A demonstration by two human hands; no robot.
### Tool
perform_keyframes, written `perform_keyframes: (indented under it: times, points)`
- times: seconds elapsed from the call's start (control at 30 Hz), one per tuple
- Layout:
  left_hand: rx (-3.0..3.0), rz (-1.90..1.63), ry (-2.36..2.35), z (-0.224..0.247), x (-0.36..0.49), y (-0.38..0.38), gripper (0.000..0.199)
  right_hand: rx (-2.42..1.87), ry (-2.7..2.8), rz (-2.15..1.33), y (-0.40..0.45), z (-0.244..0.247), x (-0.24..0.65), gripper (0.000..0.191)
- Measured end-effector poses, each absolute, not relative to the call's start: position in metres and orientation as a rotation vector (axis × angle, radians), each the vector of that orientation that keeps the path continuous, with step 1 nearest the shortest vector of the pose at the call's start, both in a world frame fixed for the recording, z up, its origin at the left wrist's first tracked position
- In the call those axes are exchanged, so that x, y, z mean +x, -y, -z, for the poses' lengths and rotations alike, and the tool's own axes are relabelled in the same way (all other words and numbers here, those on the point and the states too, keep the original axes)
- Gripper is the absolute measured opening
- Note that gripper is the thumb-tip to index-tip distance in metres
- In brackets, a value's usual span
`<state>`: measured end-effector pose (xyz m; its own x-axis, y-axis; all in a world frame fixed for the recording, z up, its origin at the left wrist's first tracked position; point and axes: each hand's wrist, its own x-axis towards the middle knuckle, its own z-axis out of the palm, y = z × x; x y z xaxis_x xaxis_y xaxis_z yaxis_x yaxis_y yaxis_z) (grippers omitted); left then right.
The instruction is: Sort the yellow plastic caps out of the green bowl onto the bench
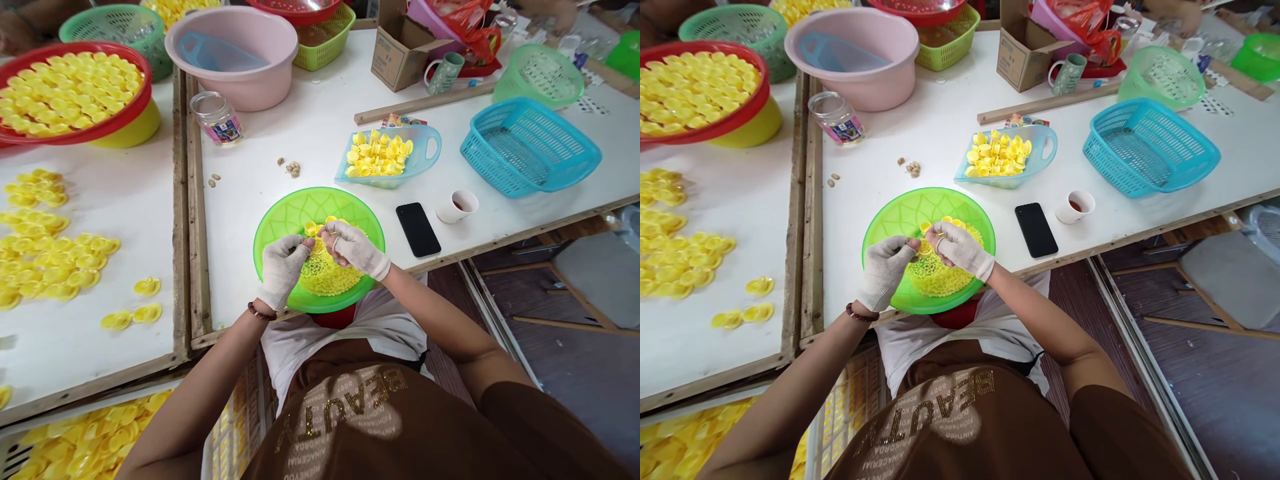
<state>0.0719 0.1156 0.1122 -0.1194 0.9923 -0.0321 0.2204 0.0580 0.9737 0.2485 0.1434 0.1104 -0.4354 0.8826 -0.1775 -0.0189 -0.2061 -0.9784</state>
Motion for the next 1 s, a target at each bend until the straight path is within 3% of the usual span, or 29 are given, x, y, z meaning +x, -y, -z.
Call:
perform_keyframes:
  times: [0.1,0.2,0.4,0.57,0.77,0.9,1.0]
  points:
    - [1.243,-1.133,-1.452,-0.114,0.072,-0.115,0.025,-1.092,1.503,-1.572,-0.143,-0.112,0.247,0.020]
    - [1.176,-1.115,-1.458,-0.115,0.070,-0.115,0.028,-1.091,1.405,-1.657,-0.142,-0.114,0.250,0.011]
    - [1.161,-1.098,-1.418,-0.114,0.066,-0.115,0.030,-1.095,1.604,-1.386,-0.143,-0.112,0.249,0.018]
    - [1.213,-1.060,-1.457,-0.112,0.066,-0.115,0.029,-1.090,1.505,-1.659,-0.144,-0.109,0.252,0.011]
    - [1.211,-1.041,-1.435,-0.109,0.066,-0.117,0.030,-1.133,1.631,-1.439,-0.144,-0.108,0.248,0.015]
    - [1.125,-1.021,-1.424,-0.109,0.062,-0.116,0.031,-1.121,1.499,-1.672,-0.147,-0.106,0.252,0.008]
    - [1.000,-1.053,-1.360,-0.111,0.054,-0.116,0.035,-1.152,1.398,-1.648,-0.147,-0.105,0.256,0.008]
